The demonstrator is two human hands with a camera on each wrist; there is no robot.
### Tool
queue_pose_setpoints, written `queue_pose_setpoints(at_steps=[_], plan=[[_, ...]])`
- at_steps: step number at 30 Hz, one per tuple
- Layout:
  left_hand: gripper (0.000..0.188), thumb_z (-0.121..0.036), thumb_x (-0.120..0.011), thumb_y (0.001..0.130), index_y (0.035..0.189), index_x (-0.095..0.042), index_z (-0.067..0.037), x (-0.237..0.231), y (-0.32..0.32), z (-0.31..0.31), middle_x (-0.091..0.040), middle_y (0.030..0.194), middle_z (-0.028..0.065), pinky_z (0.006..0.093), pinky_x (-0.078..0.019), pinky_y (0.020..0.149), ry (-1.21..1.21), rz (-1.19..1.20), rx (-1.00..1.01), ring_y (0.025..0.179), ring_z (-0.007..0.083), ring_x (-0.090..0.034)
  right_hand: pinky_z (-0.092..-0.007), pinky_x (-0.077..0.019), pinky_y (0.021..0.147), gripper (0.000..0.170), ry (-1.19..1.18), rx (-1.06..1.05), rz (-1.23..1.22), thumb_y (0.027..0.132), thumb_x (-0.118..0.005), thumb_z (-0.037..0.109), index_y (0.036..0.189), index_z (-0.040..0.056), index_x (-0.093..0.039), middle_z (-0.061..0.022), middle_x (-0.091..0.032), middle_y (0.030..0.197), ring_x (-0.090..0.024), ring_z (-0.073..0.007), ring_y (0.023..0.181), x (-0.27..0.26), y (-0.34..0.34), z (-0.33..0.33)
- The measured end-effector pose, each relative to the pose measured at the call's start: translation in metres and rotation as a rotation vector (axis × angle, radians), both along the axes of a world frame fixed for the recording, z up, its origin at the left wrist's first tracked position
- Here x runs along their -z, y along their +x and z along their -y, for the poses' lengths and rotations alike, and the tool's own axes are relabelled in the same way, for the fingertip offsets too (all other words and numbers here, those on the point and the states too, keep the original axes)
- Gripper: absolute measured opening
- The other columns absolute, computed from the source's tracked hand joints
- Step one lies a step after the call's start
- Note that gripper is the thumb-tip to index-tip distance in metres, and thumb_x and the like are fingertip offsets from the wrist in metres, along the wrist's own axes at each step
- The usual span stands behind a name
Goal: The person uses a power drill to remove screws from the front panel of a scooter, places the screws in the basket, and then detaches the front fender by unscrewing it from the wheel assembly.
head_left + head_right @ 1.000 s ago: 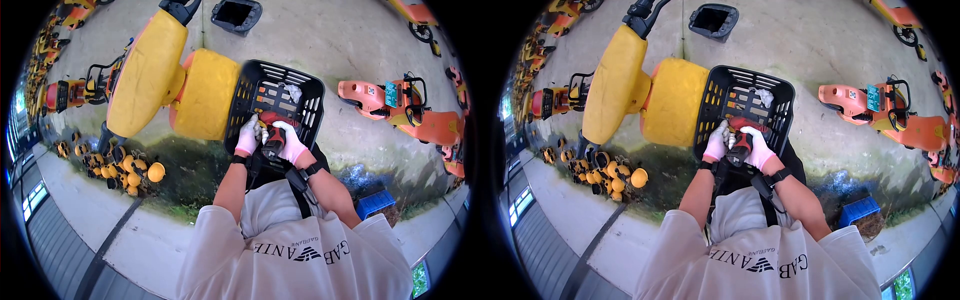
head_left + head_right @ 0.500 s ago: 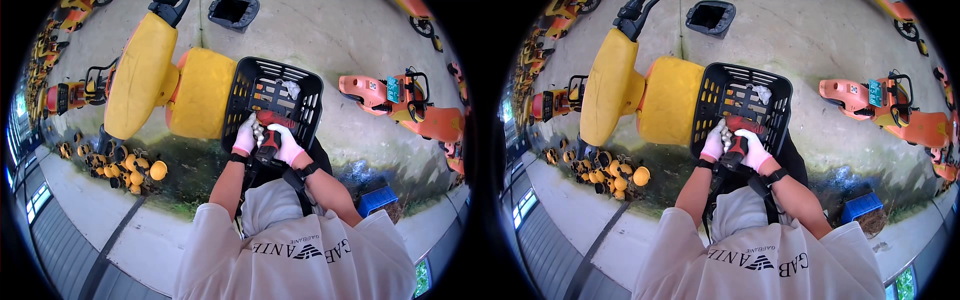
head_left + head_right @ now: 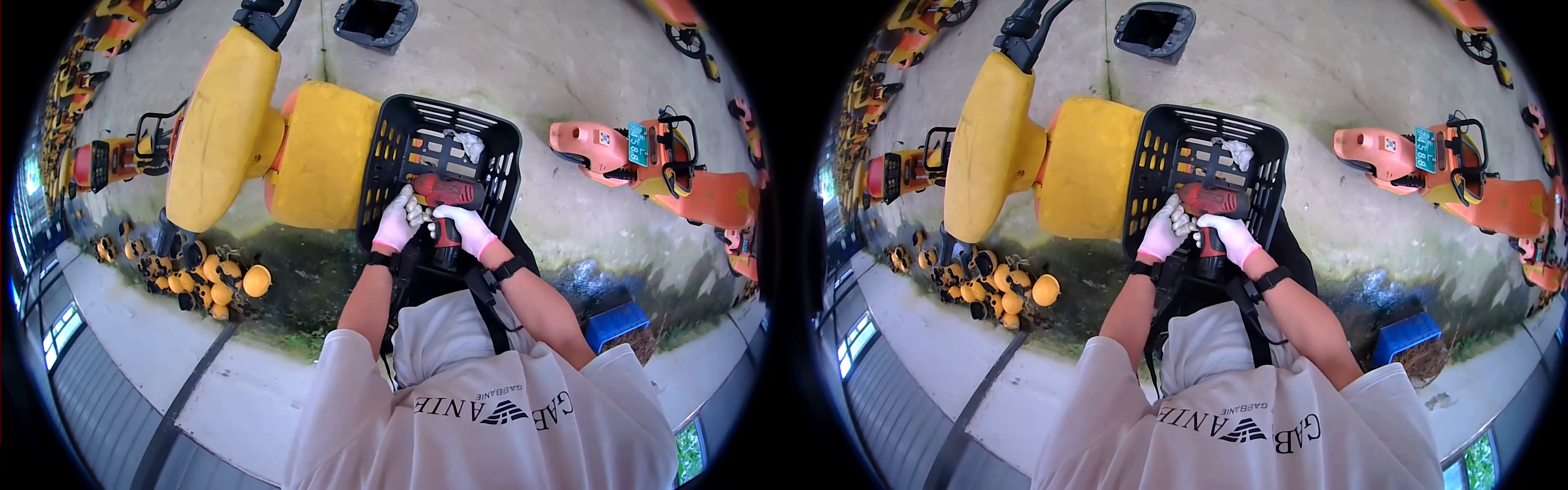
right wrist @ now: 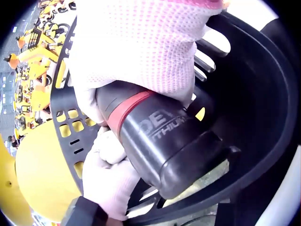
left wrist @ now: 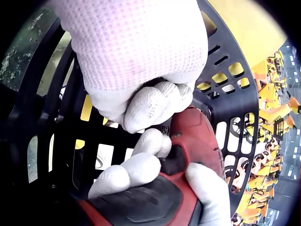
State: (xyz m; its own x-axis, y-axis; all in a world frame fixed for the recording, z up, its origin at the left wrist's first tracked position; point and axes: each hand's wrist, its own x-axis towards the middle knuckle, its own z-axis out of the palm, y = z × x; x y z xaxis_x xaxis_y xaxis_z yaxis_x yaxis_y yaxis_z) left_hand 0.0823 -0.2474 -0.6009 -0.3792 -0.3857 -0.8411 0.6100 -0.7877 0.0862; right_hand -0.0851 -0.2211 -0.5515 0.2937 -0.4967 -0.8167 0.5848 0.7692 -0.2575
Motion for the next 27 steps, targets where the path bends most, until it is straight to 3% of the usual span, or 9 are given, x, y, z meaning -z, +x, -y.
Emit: queue_pose_setpoints(at_steps=[5, 8, 11, 16, 20, 24, 25, 27], plan=[[0.039, -0.031, -0.043, 0.097, 0.062, -0.036, -0.014, 0.000, -0.005, 0.000, -0.027, 0.051, -0.0039, 0.0227, -0.0244, 0.040, 0.001, -0.028, -0.068, 0.043, 0.0091, -0.027, -0.0296, -0.0519, 0.060, 0.022, -0.088, 0.025, -0.152, 0.074, -0.065, 0.002, 0.095, 0.0030, -0.060, -0.0055, -0.063, 0.080, -0.062, -0.0171, 0.064, 0.000, -0.001, 0.000], [0.040, -0.031, -0.043, 0.097, 0.062, -0.036, -0.014, 0.000, -0.005, 0.002, -0.026, 0.051, -0.0041, 0.0229, -0.0242, 0.040, 0.036, -0.069, -0.110, 0.043, 0.0088, -0.027, -0.0292, -0.0516, 0.065, 0.025, -0.122, 0.008, -0.196, 0.073, -0.067, 0.003, 0.097, 0.0034, -0.061, -0.0053, -0.064, 0.085, -0.063, -0.0160, 0.071, 0.005, 0.000, -0.001], [0.041, -0.032, -0.040, 0.098, 0.062, -0.036, -0.014, 0.003, -0.005, 0.003, -0.026, 0.050, -0.0041, 0.0227, -0.0242, 0.040, 0.089, -0.149, -0.130, 0.041, 0.0088, -0.027, -0.0278, -0.0466, 0.082, 0.038, -0.322, -0.049, -0.446, 0.070, -0.073, 0.006, 0.106, 0.0030, -0.060, -0.0040, -0.065, 0.099, -0.060, -0.0124, 0.089, 0.012, 0.002, -0.006], [0.042, -0.033, -0.043, 0.097, 0.061, -0.036, -0.014, 0.007, -0.005, 0.005, -0.026, 0.050, -0.0042, 0.0225, -0.0238, 0.039, 0.119, -0.220, -0.168, 0.041, 0.0090, -0.027, -0.0288, -0.0468, 0.082, 0.036, -0.358, -0.059, -0.493, 0.071, -0.072, 0.006, 0.105, 0.0031, -0.061, -0.0039, -0.065, 0.097, -0.060, -0.0131, 0.088, 0.012, 0.002, -0.003], [0.042, -0.033, -0.044, 0.097, 0.061, -0.035, -0.014, 0.006, -0.006, 0.006, -0.026, 0.050, -0.0045, 0.0224, -0.0238, 0.039, 0.097, -0.160, -0.133, 0.041, 0.0086, -0.026, -0.0287, -0.0509, 0.068, 0.022, -0.104, -0.127, -0.118, 0.078, -0.064, 0.008, 0.099, 0.0076, -0.062, -0.0041, -0.065, 0.086, -0.063, -0.0152, 0.076, -0.008, -0.003, 0.006], [0.039, -0.031, -0.044, 0.097, 0.062, -0.036, -0.015, 0.010, -0.005, 0.005, -0.026, 0.051, -0.0049, 0.0220, -0.0236, 0.038, 0.118, -0.171, -0.110, 0.042, 0.0075, -0.027, -0.0303, -0.0518, 0.067, 0.020, 0.062, -0.089, -0.076, 0.078, -0.062, 0.010, 0.098, 0.0043, -0.060, -0.0066, -0.065, 0.084, -0.062, -0.0178, 0.071, -0.015, -0.002, 0.013], [0.039, -0.031, -0.044, 0.097, 0.062, -0.036, -0.015, 0.008, -0.005, 0.003, -0.026, 0.051, -0.0049, 0.0220, -0.0236, 0.038, 0.123, -0.172, -0.107, 0.042, 0.0075, -0.027, -0.0305, -0.0521, 0.066, 0.020, 0.099, -0.055, 0.073, 0.079, -0.062, 0.012, 0.097, 0.0049, -0.059, -0.0077, -0.064, 0.085, -0.061, -0.0182, 0.068, -0.012, -0.003, 0.019], [0.035, -0.030, -0.045, 0.096, 0.066, -0.037, -0.015, 0.005, -0.006, 0.006, -0.027, 0.052, -0.0051, 0.0214, -0.0243, 0.039, 0.107, -0.138, -0.096, 0.042, 0.0074, -0.027, -0.0321, -0.0524, 0.063, 0.024, 0.181, -0.003, 0.116, 0.081, -0.060, 0.017, 0.100, 0.0035, -0.056, -0.0089, -0.062, 0.085, -0.059, -0.0193, 0.065, -0.012, -0.010, 0.028]])
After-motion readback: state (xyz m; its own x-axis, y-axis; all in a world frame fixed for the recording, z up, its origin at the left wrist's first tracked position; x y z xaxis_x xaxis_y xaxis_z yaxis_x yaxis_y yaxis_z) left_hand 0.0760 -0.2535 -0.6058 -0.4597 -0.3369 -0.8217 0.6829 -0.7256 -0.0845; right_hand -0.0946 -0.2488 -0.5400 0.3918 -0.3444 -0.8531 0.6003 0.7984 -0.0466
